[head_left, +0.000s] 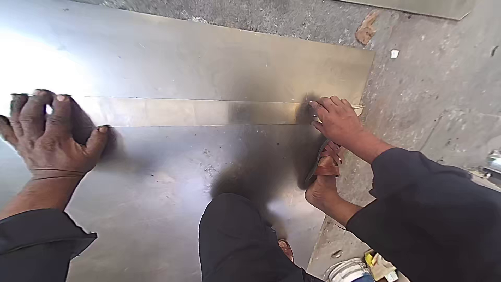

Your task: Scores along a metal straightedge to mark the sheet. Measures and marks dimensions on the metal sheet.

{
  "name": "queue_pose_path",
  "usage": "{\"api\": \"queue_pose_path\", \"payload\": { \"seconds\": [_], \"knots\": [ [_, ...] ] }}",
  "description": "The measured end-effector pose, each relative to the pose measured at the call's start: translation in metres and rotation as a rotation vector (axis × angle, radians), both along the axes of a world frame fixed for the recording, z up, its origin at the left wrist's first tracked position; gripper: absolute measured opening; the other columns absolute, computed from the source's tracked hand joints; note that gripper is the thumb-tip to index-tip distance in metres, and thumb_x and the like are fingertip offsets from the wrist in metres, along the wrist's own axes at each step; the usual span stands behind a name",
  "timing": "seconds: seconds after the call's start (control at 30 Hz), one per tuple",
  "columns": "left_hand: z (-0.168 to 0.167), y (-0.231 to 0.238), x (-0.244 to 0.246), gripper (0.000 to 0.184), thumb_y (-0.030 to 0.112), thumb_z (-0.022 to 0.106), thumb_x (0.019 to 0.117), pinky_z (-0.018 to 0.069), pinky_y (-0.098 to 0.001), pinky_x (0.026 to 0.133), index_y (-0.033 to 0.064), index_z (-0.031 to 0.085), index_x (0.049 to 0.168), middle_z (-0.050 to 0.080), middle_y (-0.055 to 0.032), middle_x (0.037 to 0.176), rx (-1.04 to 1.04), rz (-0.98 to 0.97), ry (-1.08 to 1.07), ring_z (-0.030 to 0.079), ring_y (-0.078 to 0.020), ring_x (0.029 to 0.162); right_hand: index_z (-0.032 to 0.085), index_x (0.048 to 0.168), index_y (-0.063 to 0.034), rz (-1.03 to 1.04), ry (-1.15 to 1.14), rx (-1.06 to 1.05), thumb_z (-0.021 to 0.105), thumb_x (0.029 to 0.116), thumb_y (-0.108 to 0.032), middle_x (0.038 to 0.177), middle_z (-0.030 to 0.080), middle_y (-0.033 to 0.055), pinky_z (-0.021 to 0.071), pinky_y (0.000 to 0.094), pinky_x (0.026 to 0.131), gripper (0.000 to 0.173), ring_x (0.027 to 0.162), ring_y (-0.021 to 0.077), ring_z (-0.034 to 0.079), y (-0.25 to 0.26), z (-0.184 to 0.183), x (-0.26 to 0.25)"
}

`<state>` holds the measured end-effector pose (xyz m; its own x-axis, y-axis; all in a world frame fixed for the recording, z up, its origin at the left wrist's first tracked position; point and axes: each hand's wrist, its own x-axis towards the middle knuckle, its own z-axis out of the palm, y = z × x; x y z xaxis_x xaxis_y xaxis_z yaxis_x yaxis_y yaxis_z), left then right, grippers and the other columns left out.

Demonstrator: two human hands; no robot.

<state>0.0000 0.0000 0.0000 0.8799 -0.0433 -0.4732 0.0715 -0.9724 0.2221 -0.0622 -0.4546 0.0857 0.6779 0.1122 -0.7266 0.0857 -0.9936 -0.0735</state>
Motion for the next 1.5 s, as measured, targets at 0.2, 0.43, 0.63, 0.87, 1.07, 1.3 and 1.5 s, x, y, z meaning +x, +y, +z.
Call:
{"api": "queue_pose_path", "payload": {
  "seconds": [0.2, 0.43, 0.63, 0.87, 1.07, 1.3, 1.5],
  "knots": [
    [-0.122, 0.134, -0.019, 0.083, 0.073, 0.041, 0.0918, 0.0122, -0.0718, 0.121, 0.0235, 0.039, 0.159, 0.033, -0.0087, 0.166, -0.05, -0.17, -0.222, 0.02, -0.0375, 0.157, 0.063, 0.135, -0.0014, 0.253, -0.294, 0.089, 0.075, 0.0929, -0.028, 0.125, 0.066, 0.0192, 0.0521, 0.0512, 0.078, 0.051, 0.107, 0.0389, 0.064, -0.082, -0.104, -0.019],
    [-0.087, 0.112, -0.01, 0.082, 0.075, 0.047, 0.0917, 0.0113, -0.0754, 0.119, 0.028, 0.041, 0.158, 0.035, -0.0082, 0.166, -0.062, -0.118, -0.142, 0.023, -0.0369, 0.156, 0.058, 0.138, 0.0045, 0.189, -0.237, 0.069, 0.071, 0.0955, -0.018, 0.128, 0.063, 0.0252, 0.055, 0.053, 0.082, 0.05, 0.107, 0.043, 0.065, -0.069, -0.099, -0.021],
    [-0.04, 0.04, -0.001, 0.096, 0.08, 0.048, 0.0888, 0.0071, -0.0853, 0.112, 0.0154, 0.039, 0.159, 0.016, -0.018, 0.172, 0.086, 0.143, 0.049, 0.012, -0.0457, 0.157, 0.047, 0.147, 0.0044, -0.335, 0.056, -0.142, 0.066, 0.0969, -0.052, 0.126, 0.059, 0.0248, 0.0573, 0.0549, 0.081, 0.078, 0.104, 0.0402, 0.067, -0.002, -0.08, -0.011],
    [-0.036, 0.006, 0.013, 0.126, 0.081, 0.068, 0.0756, 0.0144, -0.081, 0.114, 0.006, 0.019, 0.164, 0.004, -0.03, 0.169, 0.137, 0.368, 0.199, 0.01, -0.0502, 0.156, 0.059, 0.129, 0.0027, -0.916, 0.003, -0.207, 0.075, 0.0875, -0.059, 0.12, 0.064, 0.0239, 0.0538, 0.0603, 0.087, 0.076, 0.109, 0.0409, 0.066, 0.046, -0.089, 0.013],
    [-0.034, -0.005, 0.022, 0.127, 0.069, 0.078, 0.0758, 0.015, -0.0759, 0.117, -0.0011, 0.016, 0.163, 0.005, -0.0317, 0.169, 0.165, 0.474, 0.279, 0.012, -0.0485, 0.156, 0.07, 0.102, 0.0023, -1.026, 0.05, -0.269, 0.084, 0.0819, -0.052, 0.105, 0.07, 0.0248, 0.0525, 0.063, 0.083, 0.059, 0.103, 0.0417, 0.068, 0.054, -0.082, 0.03],
    [-0.036, -0.013, 0.03, 0.147, 0.073, 0.084, 0.0632, 0.0175, -0.0636, 0.123, -0.0123, 0.011, 0.158, 0.001, -0.036, 0.167, 0.188, 0.508, 0.328, 0.009, -0.0486, 0.156, 0.07, 0.102, 0.0031, -0.937, 0.112, -0.33, 0.084, 0.082, -0.052, 0.108, 0.071, 0.0251, 0.0527, 0.0625, 0.087, 0.06, 0.105, 0.0413, 0.068, 0.055, -0.08, 0.043],
    [-0.037, -0.014, 0.033, 0.148, 0.075, 0.083, 0.0633, 0.0191, -0.0674, 0.121, -0.0124, 0.01, 0.159, -0.001, -0.0347, 0.167, 0.193, 0.511, 0.344, 0.007, -0.0487, 0.157, 0.069, 0.108, 0.0037, -0.616, 0.124, -0.314, 0.076, 0.0912, -0.049, 0.113, 0.068, 0.0266, 0.0529, 0.0625, 0.088, 0.056, 0.11, 0.0438, 0.066, 0.033, -0.078, 0.033]
  ]
}}
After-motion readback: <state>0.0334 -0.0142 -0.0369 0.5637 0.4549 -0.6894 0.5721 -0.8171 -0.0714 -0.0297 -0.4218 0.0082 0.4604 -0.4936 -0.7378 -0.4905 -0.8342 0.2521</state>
